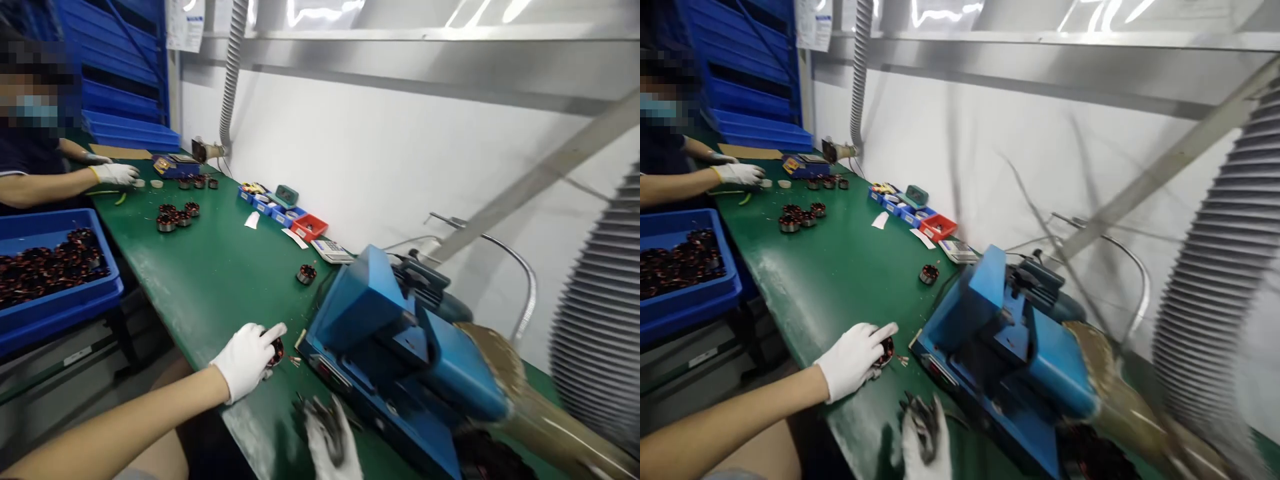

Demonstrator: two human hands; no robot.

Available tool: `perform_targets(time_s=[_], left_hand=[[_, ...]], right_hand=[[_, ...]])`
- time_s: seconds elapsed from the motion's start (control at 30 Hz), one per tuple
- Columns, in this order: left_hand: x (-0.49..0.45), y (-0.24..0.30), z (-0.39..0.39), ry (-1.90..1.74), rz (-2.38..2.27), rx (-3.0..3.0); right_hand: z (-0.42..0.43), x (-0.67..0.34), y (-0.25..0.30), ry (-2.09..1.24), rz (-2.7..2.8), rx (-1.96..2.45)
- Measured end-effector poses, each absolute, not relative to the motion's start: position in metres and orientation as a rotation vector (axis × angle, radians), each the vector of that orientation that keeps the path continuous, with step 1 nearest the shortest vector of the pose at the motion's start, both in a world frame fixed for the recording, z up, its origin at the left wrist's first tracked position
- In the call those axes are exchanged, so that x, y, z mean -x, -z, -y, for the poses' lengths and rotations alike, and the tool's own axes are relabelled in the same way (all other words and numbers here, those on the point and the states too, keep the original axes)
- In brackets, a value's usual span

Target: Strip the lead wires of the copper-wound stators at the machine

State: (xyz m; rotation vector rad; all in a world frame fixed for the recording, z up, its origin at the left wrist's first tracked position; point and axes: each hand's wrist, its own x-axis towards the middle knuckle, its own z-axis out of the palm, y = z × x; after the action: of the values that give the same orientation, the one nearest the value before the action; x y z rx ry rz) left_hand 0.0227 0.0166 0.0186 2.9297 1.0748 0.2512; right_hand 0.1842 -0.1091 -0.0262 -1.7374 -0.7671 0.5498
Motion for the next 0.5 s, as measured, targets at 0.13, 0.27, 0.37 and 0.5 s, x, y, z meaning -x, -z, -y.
perform_targets(time_s=[0.13, 0.27, 0.37, 0.5], left_hand=[[-0.038, -0.016, 0.018, -0.382, -0.907, -2.950], [-0.035, -0.028, 0.054, -0.804, -0.793, -2.766], [-0.026, -0.039, 0.076, -0.937, -0.700, -2.473], [-0.021, -0.040, 0.089, -0.654, -0.530, -1.916]], right_hand=[[0.093, -0.164, 0.015, -0.824, 0.440, 1.432], [0.105, -0.165, -0.014, -0.756, 0.389, 1.463], [0.127, -0.174, -0.041, -0.786, 0.481, 1.503], [0.147, -0.182, -0.069, -0.963, 0.821, 1.479]])
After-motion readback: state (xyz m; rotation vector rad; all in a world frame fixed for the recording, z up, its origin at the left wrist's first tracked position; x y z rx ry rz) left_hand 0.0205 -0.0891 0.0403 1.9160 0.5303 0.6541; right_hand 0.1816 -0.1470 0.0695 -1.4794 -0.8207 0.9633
